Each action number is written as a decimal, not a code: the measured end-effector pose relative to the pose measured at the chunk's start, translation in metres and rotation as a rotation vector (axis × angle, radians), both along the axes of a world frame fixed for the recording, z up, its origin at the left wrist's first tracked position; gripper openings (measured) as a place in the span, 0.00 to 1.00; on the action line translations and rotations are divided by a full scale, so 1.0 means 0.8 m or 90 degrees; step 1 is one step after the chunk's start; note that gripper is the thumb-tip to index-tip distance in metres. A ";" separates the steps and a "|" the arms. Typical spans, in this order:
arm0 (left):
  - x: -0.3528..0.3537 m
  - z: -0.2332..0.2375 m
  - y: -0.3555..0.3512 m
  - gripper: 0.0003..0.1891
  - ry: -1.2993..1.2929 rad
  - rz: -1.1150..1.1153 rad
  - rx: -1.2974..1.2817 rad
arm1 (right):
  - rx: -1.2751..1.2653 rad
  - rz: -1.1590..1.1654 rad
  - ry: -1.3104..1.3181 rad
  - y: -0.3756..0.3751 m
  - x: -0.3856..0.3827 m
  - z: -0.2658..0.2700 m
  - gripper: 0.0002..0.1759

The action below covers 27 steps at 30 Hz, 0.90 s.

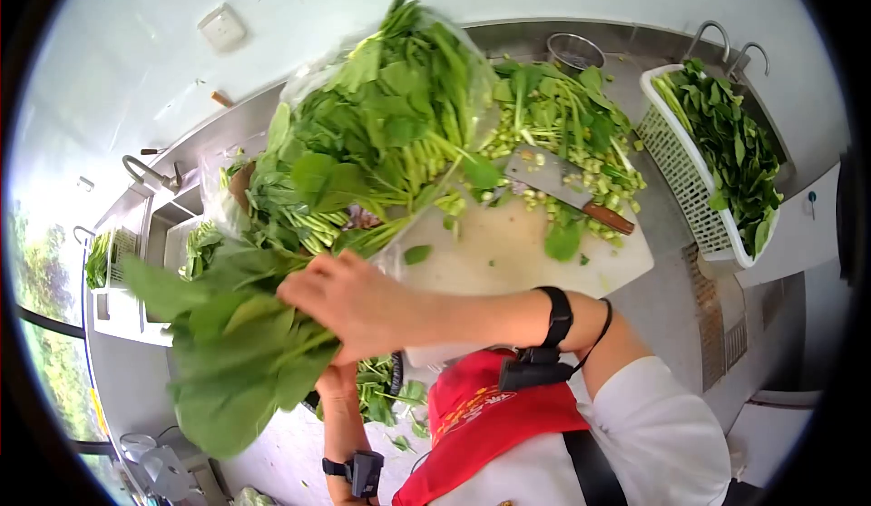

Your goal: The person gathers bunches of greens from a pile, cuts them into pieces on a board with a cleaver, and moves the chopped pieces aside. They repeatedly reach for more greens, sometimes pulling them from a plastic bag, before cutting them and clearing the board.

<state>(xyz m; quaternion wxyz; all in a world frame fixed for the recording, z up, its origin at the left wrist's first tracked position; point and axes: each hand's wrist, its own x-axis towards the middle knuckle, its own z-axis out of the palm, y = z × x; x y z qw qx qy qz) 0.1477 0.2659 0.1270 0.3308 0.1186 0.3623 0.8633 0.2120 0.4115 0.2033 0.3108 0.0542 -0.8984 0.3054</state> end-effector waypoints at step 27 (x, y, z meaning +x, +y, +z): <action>0.197 -0.125 0.172 0.37 -0.097 -0.519 -0.608 | -0.121 -0.170 -0.408 0.267 0.219 -0.172 0.42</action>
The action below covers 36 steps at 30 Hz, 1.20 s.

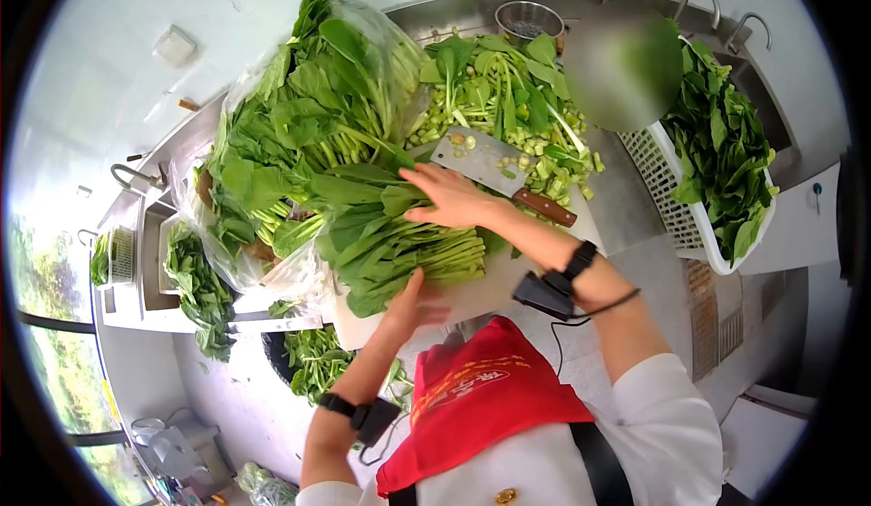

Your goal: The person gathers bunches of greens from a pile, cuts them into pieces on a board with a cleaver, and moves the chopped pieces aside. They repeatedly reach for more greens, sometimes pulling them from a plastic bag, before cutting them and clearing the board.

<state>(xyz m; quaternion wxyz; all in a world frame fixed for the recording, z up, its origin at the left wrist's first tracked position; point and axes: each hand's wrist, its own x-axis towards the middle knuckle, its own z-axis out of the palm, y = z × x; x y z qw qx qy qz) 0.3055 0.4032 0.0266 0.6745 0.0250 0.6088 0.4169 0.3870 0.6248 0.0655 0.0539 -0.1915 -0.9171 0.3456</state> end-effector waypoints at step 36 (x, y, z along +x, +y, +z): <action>-0.041 0.022 0.061 0.70 1.118 -0.416 0.078 | -0.922 -0.170 -0.029 -0.073 0.078 -0.101 0.18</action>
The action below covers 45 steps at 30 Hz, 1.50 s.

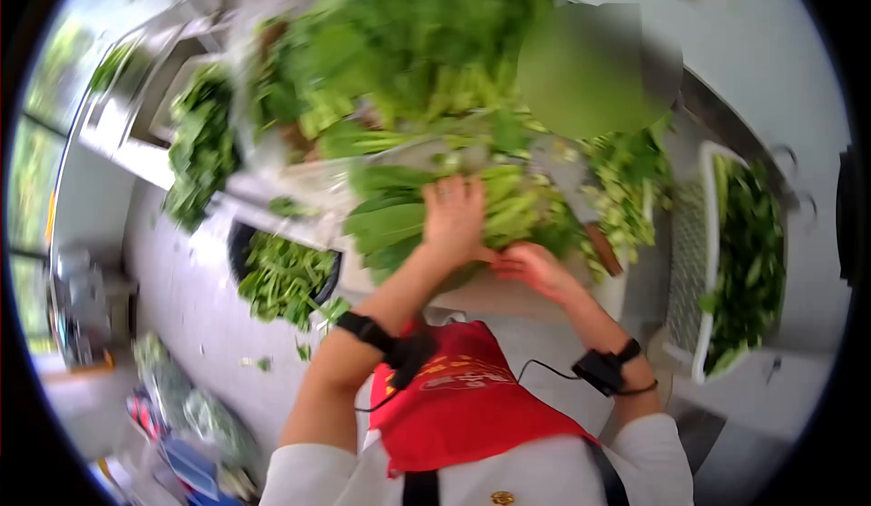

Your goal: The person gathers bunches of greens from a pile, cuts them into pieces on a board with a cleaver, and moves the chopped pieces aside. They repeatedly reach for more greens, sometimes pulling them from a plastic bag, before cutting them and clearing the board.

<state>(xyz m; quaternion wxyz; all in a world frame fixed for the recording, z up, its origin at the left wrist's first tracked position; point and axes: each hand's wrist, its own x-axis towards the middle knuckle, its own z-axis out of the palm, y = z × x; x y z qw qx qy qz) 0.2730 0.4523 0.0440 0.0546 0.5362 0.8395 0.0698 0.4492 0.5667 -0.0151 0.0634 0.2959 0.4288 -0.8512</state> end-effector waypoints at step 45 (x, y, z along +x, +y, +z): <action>-0.049 0.004 0.030 0.54 -0.103 -0.056 -0.122 | 0.824 0.181 -0.258 -0.003 -0.027 0.129 0.09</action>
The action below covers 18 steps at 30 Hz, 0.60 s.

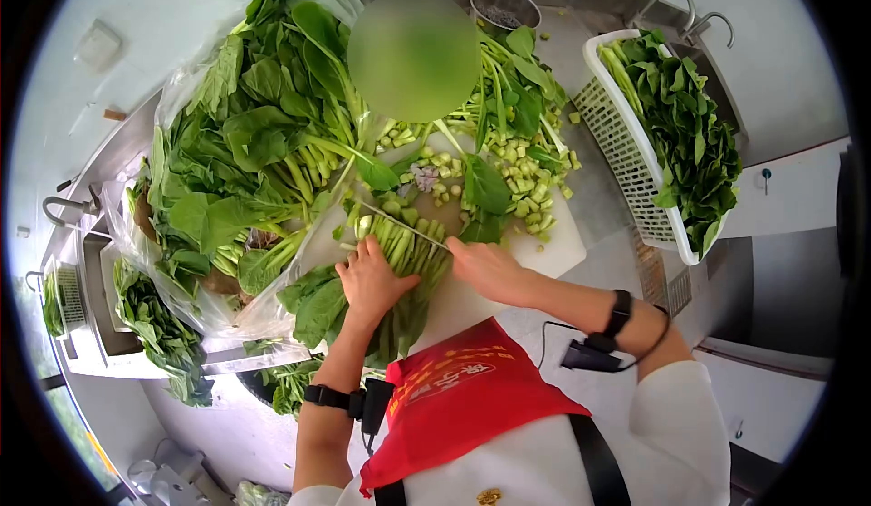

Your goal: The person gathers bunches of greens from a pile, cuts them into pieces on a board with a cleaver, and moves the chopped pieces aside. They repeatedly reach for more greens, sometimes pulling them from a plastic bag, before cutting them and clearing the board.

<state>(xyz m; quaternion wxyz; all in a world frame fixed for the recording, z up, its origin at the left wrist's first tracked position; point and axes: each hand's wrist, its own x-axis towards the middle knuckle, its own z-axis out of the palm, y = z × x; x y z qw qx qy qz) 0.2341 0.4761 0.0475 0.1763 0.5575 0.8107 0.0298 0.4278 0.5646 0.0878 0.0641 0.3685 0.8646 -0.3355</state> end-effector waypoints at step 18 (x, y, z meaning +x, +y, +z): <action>-0.004 0.002 -0.049 0.61 -0.111 -0.018 0.205 | 0.292 -0.138 0.216 0.051 0.070 -0.010 0.13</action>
